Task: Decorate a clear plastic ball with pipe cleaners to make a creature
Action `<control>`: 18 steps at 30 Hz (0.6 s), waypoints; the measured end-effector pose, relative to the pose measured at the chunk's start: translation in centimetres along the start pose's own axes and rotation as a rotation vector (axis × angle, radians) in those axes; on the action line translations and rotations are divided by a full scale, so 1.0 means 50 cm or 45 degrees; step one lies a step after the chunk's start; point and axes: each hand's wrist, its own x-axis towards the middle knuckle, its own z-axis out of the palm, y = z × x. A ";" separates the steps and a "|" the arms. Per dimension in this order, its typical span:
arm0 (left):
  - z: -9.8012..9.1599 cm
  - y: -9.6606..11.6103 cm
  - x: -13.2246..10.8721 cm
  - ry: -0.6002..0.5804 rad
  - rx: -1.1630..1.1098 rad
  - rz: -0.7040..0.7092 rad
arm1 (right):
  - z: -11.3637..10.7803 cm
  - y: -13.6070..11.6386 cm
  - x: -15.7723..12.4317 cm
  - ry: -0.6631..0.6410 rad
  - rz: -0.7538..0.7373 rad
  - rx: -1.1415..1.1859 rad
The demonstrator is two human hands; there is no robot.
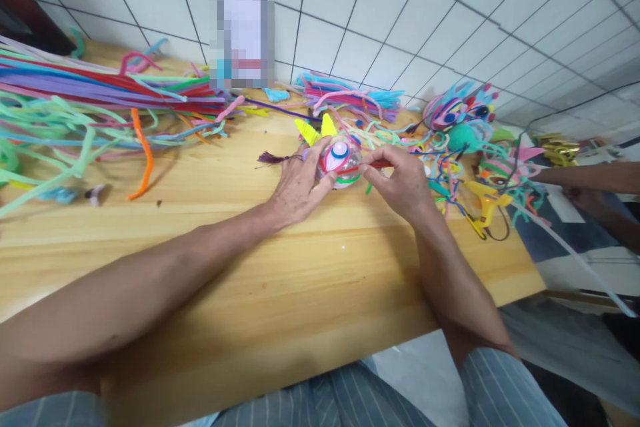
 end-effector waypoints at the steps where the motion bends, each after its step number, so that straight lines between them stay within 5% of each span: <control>1: -0.001 0.000 0.000 -0.002 0.003 0.004 | 0.001 0.002 0.000 0.003 0.003 0.003; 18: -0.002 -0.003 0.003 0.036 -0.026 -0.005 | 0.017 0.023 0.005 0.035 -0.011 0.060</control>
